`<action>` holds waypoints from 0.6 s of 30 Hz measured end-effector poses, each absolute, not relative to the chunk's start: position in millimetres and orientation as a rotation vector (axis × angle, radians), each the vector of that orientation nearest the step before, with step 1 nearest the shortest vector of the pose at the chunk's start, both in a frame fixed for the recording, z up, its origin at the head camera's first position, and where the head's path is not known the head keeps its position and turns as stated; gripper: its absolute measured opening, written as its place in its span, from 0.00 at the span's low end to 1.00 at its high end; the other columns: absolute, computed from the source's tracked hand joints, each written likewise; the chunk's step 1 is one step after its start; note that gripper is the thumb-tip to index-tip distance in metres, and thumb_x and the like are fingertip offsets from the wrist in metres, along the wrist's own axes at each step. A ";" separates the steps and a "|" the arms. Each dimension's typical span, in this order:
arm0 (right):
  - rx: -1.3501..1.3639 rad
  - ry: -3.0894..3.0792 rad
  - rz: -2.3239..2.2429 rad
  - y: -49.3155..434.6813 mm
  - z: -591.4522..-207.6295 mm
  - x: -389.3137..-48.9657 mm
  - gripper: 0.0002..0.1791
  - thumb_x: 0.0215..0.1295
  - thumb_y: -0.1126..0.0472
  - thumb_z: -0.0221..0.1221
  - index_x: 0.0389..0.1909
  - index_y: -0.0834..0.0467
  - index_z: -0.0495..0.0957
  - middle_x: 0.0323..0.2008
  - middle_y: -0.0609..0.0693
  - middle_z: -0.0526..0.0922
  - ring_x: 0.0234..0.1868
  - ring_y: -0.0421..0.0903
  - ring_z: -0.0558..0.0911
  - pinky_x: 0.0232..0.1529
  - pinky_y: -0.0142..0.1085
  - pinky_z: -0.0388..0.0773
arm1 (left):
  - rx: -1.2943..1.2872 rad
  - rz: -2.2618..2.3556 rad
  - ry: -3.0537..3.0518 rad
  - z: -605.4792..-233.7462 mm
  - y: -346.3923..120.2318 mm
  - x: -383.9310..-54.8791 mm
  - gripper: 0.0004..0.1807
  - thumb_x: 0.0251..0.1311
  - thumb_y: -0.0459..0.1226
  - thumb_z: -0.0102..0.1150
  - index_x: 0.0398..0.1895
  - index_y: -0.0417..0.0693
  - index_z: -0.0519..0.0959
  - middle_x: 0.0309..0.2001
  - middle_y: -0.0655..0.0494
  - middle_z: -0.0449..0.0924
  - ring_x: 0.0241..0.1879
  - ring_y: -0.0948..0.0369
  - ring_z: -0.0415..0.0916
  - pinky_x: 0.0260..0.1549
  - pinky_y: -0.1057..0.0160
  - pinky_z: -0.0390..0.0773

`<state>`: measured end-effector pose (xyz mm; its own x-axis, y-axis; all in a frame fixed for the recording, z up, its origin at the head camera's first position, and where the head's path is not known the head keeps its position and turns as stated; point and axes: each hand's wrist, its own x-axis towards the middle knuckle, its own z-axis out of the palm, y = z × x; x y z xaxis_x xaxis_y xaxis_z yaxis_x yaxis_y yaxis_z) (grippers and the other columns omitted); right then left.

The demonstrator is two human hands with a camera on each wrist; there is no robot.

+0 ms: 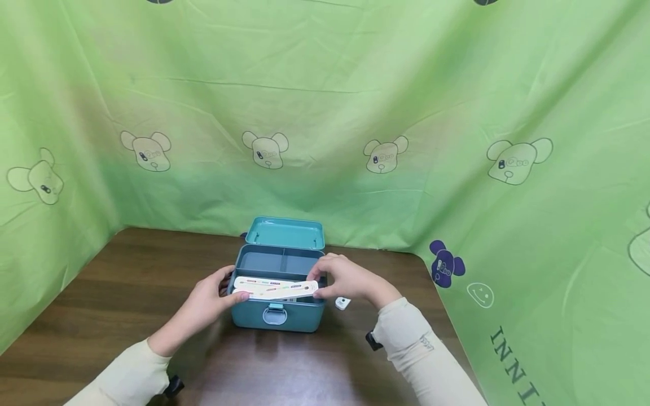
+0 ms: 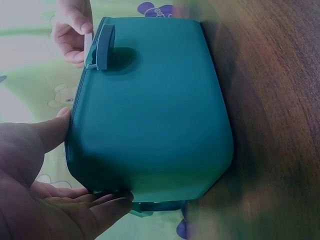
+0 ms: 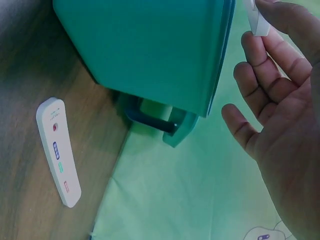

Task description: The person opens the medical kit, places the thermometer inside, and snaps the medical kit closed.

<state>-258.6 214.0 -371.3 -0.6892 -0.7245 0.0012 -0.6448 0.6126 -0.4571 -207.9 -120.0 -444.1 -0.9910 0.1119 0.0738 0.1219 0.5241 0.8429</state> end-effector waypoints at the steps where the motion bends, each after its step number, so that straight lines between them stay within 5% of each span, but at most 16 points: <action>1: -1.139 2.653 -0.644 212.9 -372.0 -258.5 0.11 0.61 0.56 0.71 0.44 0.45 0.84 0.44 0.35 0.81 0.51 0.41 0.75 0.57 0.45 0.75 | -0.205 -1.512 -2.739 -443.9 -119.8 -207.7 0.46 0.58 0.49 0.75 0.74 0.35 0.66 0.65 0.40 0.77 0.62 0.45 0.78 0.57 0.47 0.81; 18: -1.172 2.668 -0.605 193.5 -383.3 -260.4 0.11 0.62 0.50 0.71 0.45 0.42 0.85 0.45 0.33 0.82 0.52 0.40 0.75 0.60 0.46 0.70 | -0.216 -1.496 -2.728 -442.6 -119.6 -206.3 0.44 0.59 0.46 0.75 0.73 0.33 0.66 0.64 0.39 0.78 0.62 0.46 0.78 0.58 0.46 0.80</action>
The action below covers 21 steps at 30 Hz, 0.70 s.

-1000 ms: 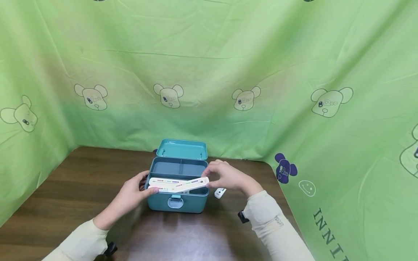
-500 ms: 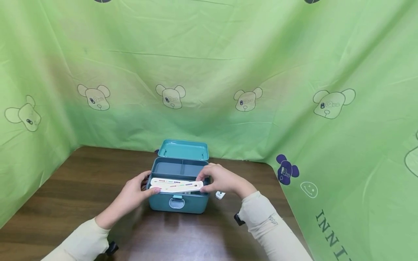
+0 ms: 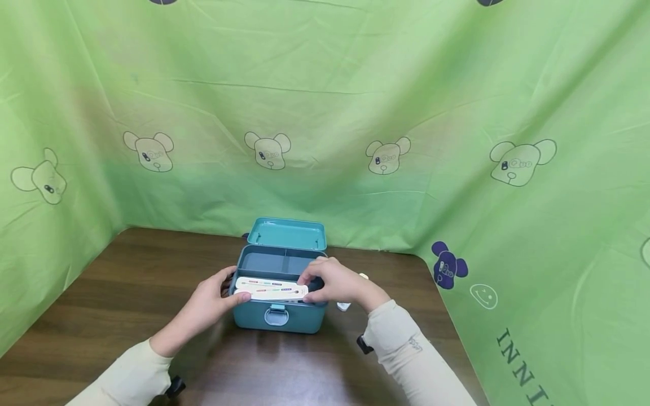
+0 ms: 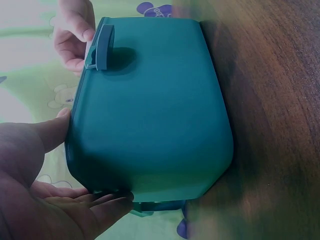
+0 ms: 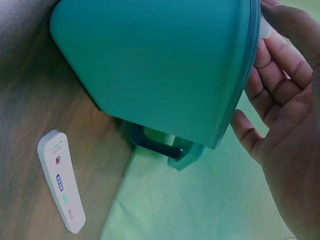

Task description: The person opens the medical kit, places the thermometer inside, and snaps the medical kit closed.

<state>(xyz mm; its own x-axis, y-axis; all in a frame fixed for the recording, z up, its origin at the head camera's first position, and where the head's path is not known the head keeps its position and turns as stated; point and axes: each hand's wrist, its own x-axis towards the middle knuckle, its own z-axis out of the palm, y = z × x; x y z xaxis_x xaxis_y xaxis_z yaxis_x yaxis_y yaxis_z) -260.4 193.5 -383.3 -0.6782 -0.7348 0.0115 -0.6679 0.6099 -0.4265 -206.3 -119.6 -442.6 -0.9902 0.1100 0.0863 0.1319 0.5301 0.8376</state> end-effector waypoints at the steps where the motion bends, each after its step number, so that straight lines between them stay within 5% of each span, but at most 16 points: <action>1: -1.174 2.667 -0.608 192.5 -383.7 -260.6 0.11 0.62 0.50 0.71 0.45 0.43 0.85 0.45 0.33 0.82 0.52 0.40 0.75 0.60 0.47 0.70 | -0.217 -1.498 -2.728 -442.7 -119.7 -206.4 0.45 0.59 0.46 0.75 0.73 0.33 0.66 0.64 0.39 0.78 0.62 0.47 0.78 0.58 0.46 0.80; 21: -1.245 2.637 -0.628 176.5 -394.6 -263.1 0.11 0.65 0.53 0.70 0.47 0.45 0.86 0.44 0.35 0.83 0.52 0.39 0.76 0.59 0.48 0.64 | -0.212 -1.483 -2.735 -440.6 -119.6 -207.2 0.44 0.59 0.46 0.75 0.73 0.33 0.67 0.63 0.40 0.78 0.61 0.47 0.78 0.59 0.46 0.79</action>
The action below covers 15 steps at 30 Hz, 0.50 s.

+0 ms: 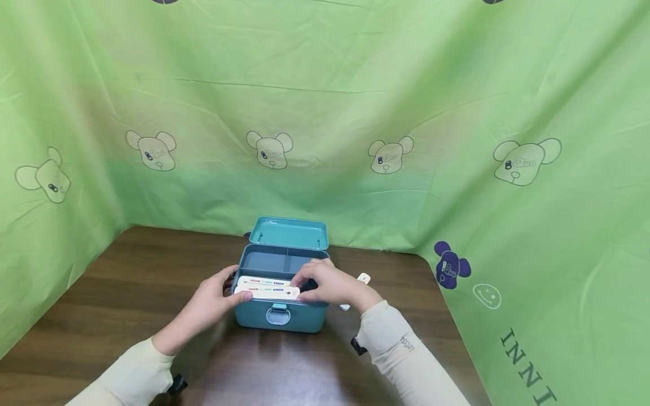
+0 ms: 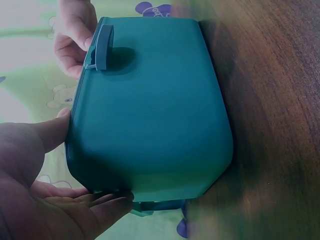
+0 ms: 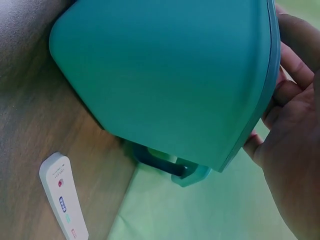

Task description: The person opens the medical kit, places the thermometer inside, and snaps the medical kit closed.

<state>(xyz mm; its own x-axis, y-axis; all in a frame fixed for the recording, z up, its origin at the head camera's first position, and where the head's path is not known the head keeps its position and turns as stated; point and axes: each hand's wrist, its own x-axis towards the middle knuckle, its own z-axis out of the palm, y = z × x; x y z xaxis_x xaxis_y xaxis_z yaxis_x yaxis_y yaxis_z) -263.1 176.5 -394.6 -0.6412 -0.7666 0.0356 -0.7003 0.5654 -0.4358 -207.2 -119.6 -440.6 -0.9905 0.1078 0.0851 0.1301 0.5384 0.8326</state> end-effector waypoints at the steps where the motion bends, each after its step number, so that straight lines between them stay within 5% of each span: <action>1: -1.247 2.635 -0.628 176.0 -394.9 -262.7 0.11 0.65 0.53 0.70 0.47 0.45 0.86 0.44 0.35 0.83 0.52 0.39 0.76 0.58 0.48 0.64 | -0.212 -1.482 -2.737 -440.5 -119.5 -207.0 0.44 0.59 0.46 0.75 0.73 0.33 0.66 0.63 0.40 0.78 0.62 0.47 0.78 0.59 0.46 0.79; 15: -1.306 2.655 -0.549 172.2 -395.0 -257.9 0.11 0.64 0.57 0.71 0.47 0.48 0.88 0.44 0.37 0.84 0.53 0.41 0.76 0.60 0.49 0.62 | -0.253 -1.460 -2.749 -442.1 -121.6 -206.4 0.46 0.61 0.48 0.73 0.75 0.32 0.64 0.68 0.38 0.74 0.67 0.45 0.73 0.64 0.44 0.75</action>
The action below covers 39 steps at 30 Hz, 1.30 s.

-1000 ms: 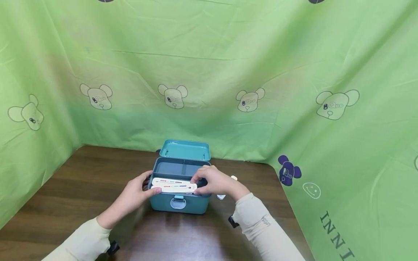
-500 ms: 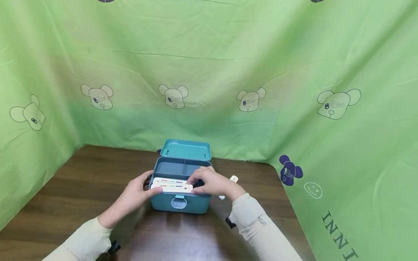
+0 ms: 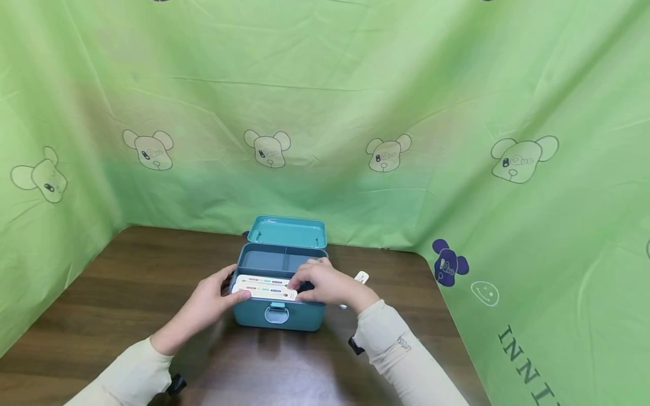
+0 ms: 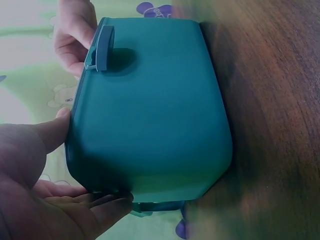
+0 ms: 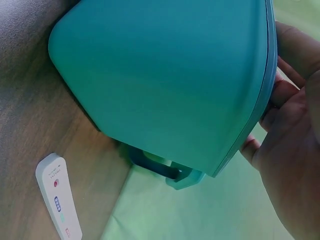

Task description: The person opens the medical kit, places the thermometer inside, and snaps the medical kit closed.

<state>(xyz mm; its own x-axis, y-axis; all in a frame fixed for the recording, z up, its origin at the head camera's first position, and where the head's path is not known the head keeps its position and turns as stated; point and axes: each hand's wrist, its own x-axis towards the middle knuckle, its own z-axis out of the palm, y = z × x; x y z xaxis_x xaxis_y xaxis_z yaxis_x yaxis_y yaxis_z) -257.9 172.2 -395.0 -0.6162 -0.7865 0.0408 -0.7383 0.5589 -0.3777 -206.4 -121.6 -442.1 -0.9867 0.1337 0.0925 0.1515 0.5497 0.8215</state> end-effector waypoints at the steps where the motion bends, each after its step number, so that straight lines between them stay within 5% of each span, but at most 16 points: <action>1: -1.322 2.655 -0.540 172.5 -394.7 -257.0 0.11 0.64 0.57 0.70 0.47 0.49 0.88 0.44 0.38 0.84 0.53 0.41 0.76 0.60 0.50 0.62 | -0.260 -1.465 -2.751 -442.0 -121.8 -206.4 0.47 0.60 0.48 0.73 0.75 0.33 0.64 0.68 0.38 0.74 0.68 0.45 0.73 0.64 0.44 0.75; 19: -1.307 2.996 -0.820 196.6 -402.5 -240.9 0.08 0.66 0.58 0.68 0.46 0.49 0.87 0.45 0.39 0.85 0.52 0.41 0.77 0.59 0.46 0.66 | -0.324 -1.464 -2.765 -445.9 -126.0 -209.4 0.52 0.56 0.53 0.76 0.76 0.36 0.62 0.71 0.39 0.71 0.68 0.46 0.72 0.64 0.45 0.76; 27: -1.096 3.141 -1.134 218.9 -411.9 -231.3 0.08 0.65 0.64 0.68 0.44 0.53 0.88 0.43 0.43 0.86 0.51 0.45 0.78 0.59 0.48 0.67 | -0.372 -1.497 -2.708 -458.4 -127.6 -207.6 0.56 0.55 0.56 0.75 0.79 0.38 0.58 0.75 0.39 0.64 0.72 0.44 0.67 0.66 0.44 0.73; 34: -0.723 3.246 -1.239 238.6 -431.0 -225.5 0.08 0.64 0.63 0.69 0.44 0.54 0.88 0.41 0.43 0.87 0.46 0.44 0.78 0.47 0.42 0.75 | -0.361 -1.489 -2.655 -470.0 -125.8 -204.8 0.62 0.50 0.56 0.78 0.81 0.41 0.54 0.77 0.40 0.61 0.73 0.42 0.65 0.67 0.43 0.71; 39: -0.498 3.267 -1.285 247.9 -450.5 -223.1 0.09 0.63 0.65 0.69 0.44 0.59 0.88 0.38 0.48 0.87 0.43 0.52 0.79 0.44 0.47 0.75 | -0.349 -1.496 -2.644 -474.1 -125.3 -203.2 0.62 0.49 0.55 0.79 0.82 0.43 0.54 0.77 0.41 0.61 0.73 0.43 0.65 0.67 0.43 0.71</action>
